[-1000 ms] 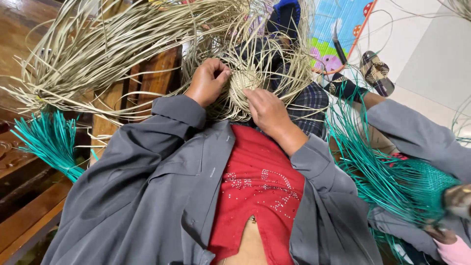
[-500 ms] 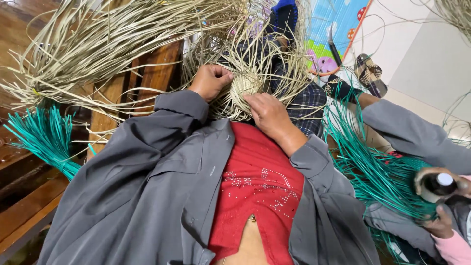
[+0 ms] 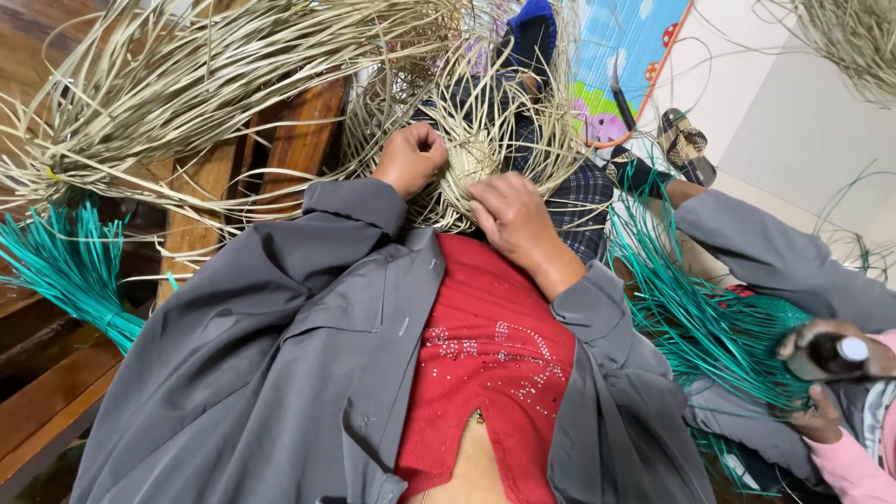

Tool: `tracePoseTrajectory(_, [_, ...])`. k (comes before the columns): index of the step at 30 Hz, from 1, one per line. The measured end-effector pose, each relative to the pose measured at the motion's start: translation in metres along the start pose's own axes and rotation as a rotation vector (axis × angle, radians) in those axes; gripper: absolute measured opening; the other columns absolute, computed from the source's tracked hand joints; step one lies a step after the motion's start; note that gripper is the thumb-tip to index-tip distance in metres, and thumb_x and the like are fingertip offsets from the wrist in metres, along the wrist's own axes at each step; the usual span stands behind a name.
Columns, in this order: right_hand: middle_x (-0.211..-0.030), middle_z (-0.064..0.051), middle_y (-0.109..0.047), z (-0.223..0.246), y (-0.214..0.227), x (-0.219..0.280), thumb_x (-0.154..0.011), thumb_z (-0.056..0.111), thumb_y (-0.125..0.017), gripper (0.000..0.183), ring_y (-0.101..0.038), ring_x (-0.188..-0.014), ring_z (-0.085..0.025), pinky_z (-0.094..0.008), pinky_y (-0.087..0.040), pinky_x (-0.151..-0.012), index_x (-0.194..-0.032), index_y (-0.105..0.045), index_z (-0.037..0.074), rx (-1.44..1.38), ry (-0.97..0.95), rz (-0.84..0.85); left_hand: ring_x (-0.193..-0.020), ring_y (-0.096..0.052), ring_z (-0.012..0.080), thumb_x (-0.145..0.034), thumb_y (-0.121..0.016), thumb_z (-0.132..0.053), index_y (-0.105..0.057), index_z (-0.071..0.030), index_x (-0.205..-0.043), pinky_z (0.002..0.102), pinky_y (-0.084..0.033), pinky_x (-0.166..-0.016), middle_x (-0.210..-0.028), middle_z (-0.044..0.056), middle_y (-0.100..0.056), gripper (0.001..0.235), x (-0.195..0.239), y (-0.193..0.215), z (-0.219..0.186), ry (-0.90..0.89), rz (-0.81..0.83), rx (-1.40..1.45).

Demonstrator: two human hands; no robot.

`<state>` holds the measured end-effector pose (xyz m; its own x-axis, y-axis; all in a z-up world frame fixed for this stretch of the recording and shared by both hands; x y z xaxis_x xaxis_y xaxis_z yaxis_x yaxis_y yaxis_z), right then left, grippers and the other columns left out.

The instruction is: Weave dried straw fibers together by hand to create a craft item

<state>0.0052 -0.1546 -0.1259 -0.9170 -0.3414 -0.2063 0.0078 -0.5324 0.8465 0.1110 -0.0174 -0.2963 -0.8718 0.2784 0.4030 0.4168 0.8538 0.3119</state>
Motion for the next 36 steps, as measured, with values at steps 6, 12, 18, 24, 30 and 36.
tracePoseTrajectory(6, [-0.114, -0.015, -0.059, 0.004, 0.034, -0.034, -0.106, 0.017, -0.051, 0.031, -0.062, -0.104, -0.037, -0.047, -0.052, -0.083, -0.133, -0.063, 0.008, 0.022, 0.084, -0.121, -0.064, -0.062, 0.0146, -0.085, -0.072, -0.024, -0.072, -0.013, -0.079, 0.031, -0.05, -0.06, -0.065, 0.004, -0.067, 0.012, -0.001, 0.002, -0.002, 0.003, 0.001, 0.063])
tracePoseTrajectory(12, [-0.12, -0.01, -0.057, -0.02, -0.02, -0.05, -0.099, 0.02, -0.048, 0.039, -0.061, -0.105, -0.035, -0.046, -0.051, -0.082, -0.136, -0.059, 0.017, 0.119, -0.025, 0.124, -0.065, -0.062, 0.0146, -0.084, -0.071, -0.024, -0.073, -0.013, -0.081, 0.031, -0.051, -0.061, -0.067, 0.005, -0.069, 0.012, -0.001, -0.001, 0.005, 0.038, 0.002, 0.097])
tracePoseTrajectory(18, [-0.122, -0.011, -0.056, -0.023, -0.027, -0.05, -0.099, 0.018, -0.05, 0.039, -0.061, -0.104, -0.037, -0.048, -0.052, -0.081, -0.137, -0.059, 0.015, 0.123, -0.054, 0.14, -0.066, -0.063, 0.0133, -0.084, -0.071, -0.025, -0.076, -0.014, -0.084, 0.03, -0.052, -0.062, -0.068, 0.003, -0.07, 0.013, 0.001, -0.003, 0.001, 0.067, -0.006, 0.134])
tracePoseTrajectory(24, [-0.119, -0.009, -0.057, -0.02, -0.017, -0.051, -0.1, 0.02, -0.053, 0.035, -0.061, -0.105, -0.036, -0.046, -0.052, -0.081, -0.133, -0.064, 0.016, 0.089, -0.061, 0.115, -0.063, -0.06, 0.0118, -0.081, -0.073, -0.024, -0.074, -0.014, -0.079, 0.027, -0.049, -0.06, -0.064, 0.001, -0.066, 0.01, 0.0, -0.007, 0.001, 0.037, 0.001, 0.15])
tracePoseTrajectory(30, [-0.101, -0.014, -0.065, -0.039, -0.006, -0.07, -0.101, 0.013, -0.061, 0.02, -0.066, -0.097, -0.038, -0.048, -0.053, -0.083, -0.113, -0.075, 0.004, -0.265, -0.058, 0.009, -0.062, -0.058, 0.0125, -0.082, -0.074, -0.023, -0.071, -0.013, -0.077, 0.029, -0.048, -0.058, -0.063, 0.0, -0.063, 0.011, 0.008, -0.003, -0.021, -0.016, 0.009, 0.156])
tracePoseTrajectory(36, [-0.094, -0.014, -0.069, -0.065, -0.036, -0.084, -0.091, 0.016, -0.077, 0.009, -0.069, -0.093, -0.037, -0.046, -0.056, -0.083, -0.098, -0.077, 0.011, -0.384, -0.3, 0.067, -0.063, -0.058, 0.011, -0.086, -0.072, -0.021, -0.072, -0.013, -0.08, 0.027, -0.046, -0.058, -0.064, 0.002, -0.063, 0.01, 0.013, -0.004, -0.03, -0.051, 0.026, 0.162])
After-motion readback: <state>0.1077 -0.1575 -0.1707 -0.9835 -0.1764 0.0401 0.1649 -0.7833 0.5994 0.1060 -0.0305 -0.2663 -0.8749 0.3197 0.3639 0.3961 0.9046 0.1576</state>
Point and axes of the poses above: each hand's wrist, its own x-axis away from the middle knuckle, its own y-axis out of the back of the hand, z = x × y, the point moved 10 cm from there along -x, towards the middle knuckle
